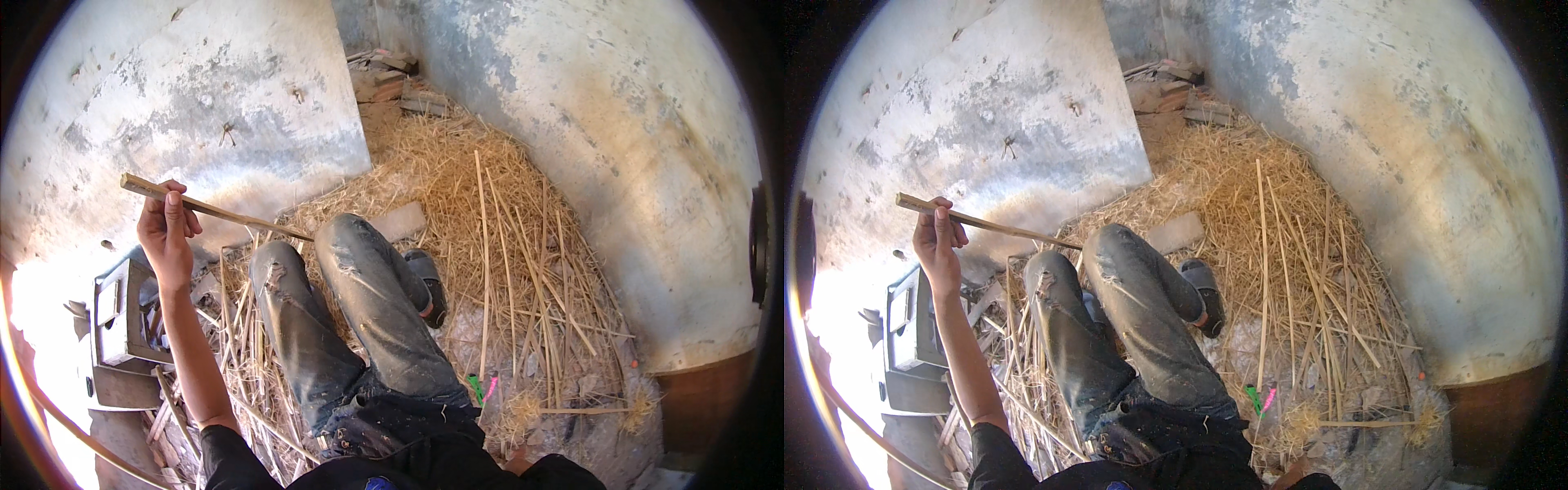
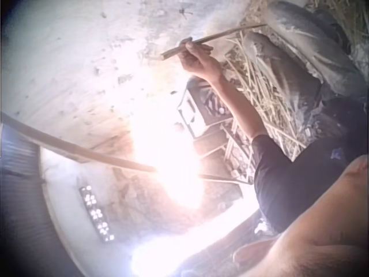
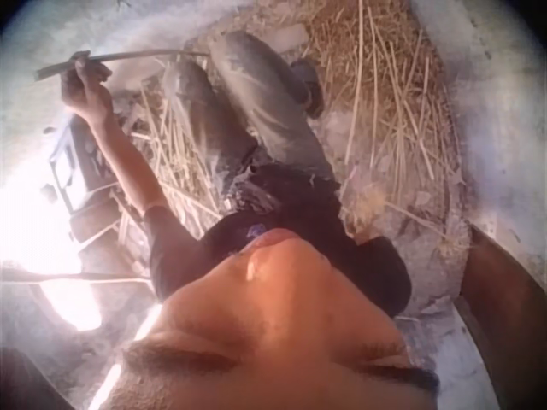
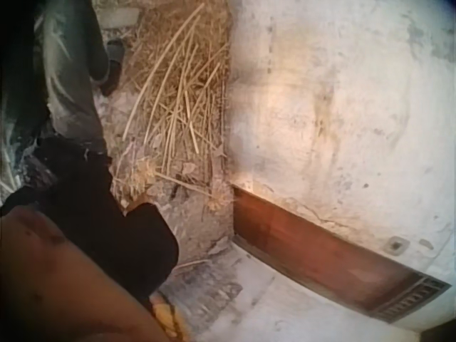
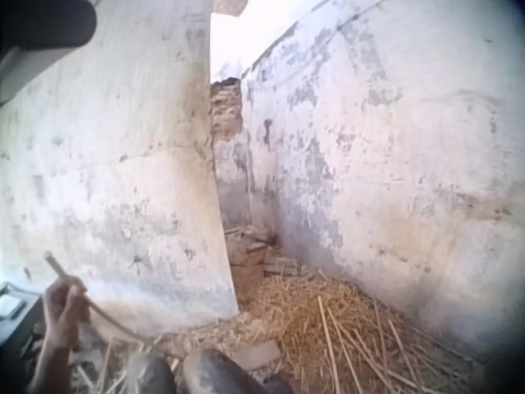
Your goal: The person uses a large knife to split a bamboo stick and then uses a smaller blade to scrape and smooth the surface of the strip.
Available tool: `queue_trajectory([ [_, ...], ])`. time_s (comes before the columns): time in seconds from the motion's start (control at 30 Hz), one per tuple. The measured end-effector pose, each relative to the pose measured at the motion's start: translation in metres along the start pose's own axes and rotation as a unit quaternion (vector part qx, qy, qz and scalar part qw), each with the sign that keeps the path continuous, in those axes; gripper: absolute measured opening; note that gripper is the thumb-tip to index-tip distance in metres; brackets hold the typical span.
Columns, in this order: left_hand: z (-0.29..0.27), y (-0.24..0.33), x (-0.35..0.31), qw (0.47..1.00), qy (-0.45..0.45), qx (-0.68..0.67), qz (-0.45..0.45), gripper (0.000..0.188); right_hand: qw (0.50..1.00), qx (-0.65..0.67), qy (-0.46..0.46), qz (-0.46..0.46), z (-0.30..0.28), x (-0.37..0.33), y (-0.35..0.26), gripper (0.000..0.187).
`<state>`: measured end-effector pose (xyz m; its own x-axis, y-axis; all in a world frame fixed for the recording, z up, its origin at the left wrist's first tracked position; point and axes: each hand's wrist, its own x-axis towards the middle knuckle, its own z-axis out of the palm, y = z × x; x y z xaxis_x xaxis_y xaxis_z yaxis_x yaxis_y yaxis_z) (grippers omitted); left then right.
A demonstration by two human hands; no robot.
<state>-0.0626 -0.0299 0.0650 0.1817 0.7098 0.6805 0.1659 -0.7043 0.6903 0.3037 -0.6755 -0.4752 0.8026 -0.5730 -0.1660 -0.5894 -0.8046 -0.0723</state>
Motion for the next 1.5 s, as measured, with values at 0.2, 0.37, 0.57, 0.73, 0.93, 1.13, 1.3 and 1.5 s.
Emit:
queue_trajectory([
  [0.2, 0.009, 0.002, 0.006, 1.0, -0.021, -0.019, 0.001, 0.027, 1.0, 0.009, -0.005, -0.002, 0.008, -0.002, -0.003, 0.02],
  [0.37, 0.021, 0.006, 0.011, 0.999, -0.022, -0.032, 0.022, 0.028, 1.0, 0.004, -0.013, -0.012, 0.011, -0.004, -0.009, 0.021],
  [0.57, 0.022, 0.0, 0.014, 0.999, -0.02, -0.043, 0.008, 0.03, 1.0, -0.002, -0.003, -0.014, -0.005, 0.008, -0.009, 0.022],
  [0.73, 0.028, 0.001, 0.016, 0.999, -0.019, -0.044, 0.01, 0.03, 1.0, -0.002, -0.006, -0.01, -0.003, 0.009, -0.013, 0.023],
  [0.93, 0.031, 0.0, 0.015, 0.998, -0.023, -0.056, 0.014, 0.029, 1.0, -0.004, -0.004, -0.003, -0.006, 0.013, -0.009, 0.025],
  [1.13, 0.034, 0.004, 0.018, 0.998, -0.034, -0.044, 0.014, 0.03, 1.0, -0.007, -0.001, 0.009, -0.011, 0.023, -0.002, 0.027],
  [1.3, 0.041, 0.005, 0.019, 0.998, -0.033, -0.044, 0.01, 0.031, 1.0, -0.01, 0.003, 0.017, -0.014, 0.03, 0.002, 0.028],
  [1.5, 0.049, 0.003, 0.016, 0.997, -0.066, -0.045, -0.008, 0.032, 1.0, 0.006, -0.007, 0.023, -0.008, 0.03, 0.004, 0.03],
])
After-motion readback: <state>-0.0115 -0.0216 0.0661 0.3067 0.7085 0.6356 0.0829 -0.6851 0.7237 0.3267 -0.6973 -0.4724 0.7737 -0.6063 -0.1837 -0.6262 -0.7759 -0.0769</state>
